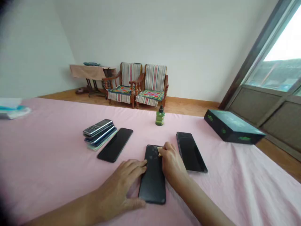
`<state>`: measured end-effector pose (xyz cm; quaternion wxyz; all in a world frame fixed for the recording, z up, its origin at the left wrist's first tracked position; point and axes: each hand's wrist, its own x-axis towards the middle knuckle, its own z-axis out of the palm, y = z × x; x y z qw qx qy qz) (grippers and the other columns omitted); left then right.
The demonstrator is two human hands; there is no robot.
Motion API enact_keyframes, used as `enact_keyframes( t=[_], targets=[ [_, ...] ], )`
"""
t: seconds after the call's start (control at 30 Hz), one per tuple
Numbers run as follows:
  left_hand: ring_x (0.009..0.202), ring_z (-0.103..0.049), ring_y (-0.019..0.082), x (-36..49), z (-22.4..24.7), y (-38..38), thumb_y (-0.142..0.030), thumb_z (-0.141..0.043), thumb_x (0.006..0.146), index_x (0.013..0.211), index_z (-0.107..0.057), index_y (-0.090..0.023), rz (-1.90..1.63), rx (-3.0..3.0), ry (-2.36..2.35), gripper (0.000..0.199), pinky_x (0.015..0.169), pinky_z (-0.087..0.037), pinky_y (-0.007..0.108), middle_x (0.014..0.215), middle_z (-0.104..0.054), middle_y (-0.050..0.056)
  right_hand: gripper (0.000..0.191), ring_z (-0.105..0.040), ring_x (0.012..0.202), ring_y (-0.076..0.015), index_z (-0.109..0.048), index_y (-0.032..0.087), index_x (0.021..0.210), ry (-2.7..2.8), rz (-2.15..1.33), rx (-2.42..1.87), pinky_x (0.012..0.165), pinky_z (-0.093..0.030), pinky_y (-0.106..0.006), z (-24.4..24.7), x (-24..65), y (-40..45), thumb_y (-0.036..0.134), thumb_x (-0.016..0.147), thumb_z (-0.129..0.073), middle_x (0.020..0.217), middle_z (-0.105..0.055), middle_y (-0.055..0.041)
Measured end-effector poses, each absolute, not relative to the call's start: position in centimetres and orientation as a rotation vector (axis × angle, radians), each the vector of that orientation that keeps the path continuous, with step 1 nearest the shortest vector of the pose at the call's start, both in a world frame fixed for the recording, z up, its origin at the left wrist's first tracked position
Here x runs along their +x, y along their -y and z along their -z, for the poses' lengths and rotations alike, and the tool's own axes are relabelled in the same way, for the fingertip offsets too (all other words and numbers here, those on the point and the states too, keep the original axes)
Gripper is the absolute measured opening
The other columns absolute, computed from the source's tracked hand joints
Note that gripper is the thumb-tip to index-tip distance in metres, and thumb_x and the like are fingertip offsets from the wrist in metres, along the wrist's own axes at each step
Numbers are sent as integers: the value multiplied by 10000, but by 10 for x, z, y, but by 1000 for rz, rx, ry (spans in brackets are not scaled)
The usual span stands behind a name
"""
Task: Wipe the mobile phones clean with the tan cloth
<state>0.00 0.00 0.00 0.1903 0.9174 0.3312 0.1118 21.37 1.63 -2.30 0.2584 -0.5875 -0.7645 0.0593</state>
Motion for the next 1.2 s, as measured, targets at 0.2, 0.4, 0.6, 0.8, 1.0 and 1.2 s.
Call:
enact_keyframes(
  t=[0.2,0.4,0.6,0.8,1.0,1.2],
  targets=[
    [1236,-483,361,-2,3,-1,-545,-789,685,1262,-559,-135,-378,2577,-919,745,1031,-394,544,1395,-511,175,334,-526,775,-209,-664,134,873,2065,-249,-1452,690,-450,-335,30,213,23,-31,851,-375,828,-529,-79],
    [1233,-484,350,-2,6,-1,-509,-829,648,1239,-571,-135,-406,2584,-930,746,1036,-395,521,1378,-529,163,347,-545,746,-203,-648,130,981,2063,-338,-1411,624,-481,-319,27,207,59,14,892,-334,836,-537,-89],
    [1229,-490,350,-2,8,-2,-595,-763,686,1231,-579,-147,-445,2584,-913,729,1033,-391,519,1365,-538,165,369,-570,751,-191,-623,157,1111,2108,-322,-1295,610,-521,-264,35,208,86,11,857,-398,840,-561,-87],
    [1229,-487,348,-2,9,-2,-602,-752,694,1224,-588,-143,-454,2564,-916,720,1037,-384,521,1358,-543,166,337,-585,723,-169,-677,186,957,2096,-379,-1237,599,-510,-240,28,206,90,22,814,-420,823,-564,-67],
    [1260,-452,354,-6,15,-2,-571,-769,687,1262,-567,-140,-521,2551,-905,746,1043,-384,516,1401,-482,172,437,-583,809,-180,-708,179,1031,1958,-249,-1355,704,-498,-289,11,211,20,-36,773,-428,884,-591,-70],
    [1221,-486,355,-5,13,-3,-577,-772,680,1246,-581,-134,-463,2553,-924,743,1031,-400,526,1341,-535,176,423,-575,831,-216,-755,140,928,1944,-99,-1412,779,-487,-356,35,214,-54,-60,771,-417,853,-623,-106]
  ],
)
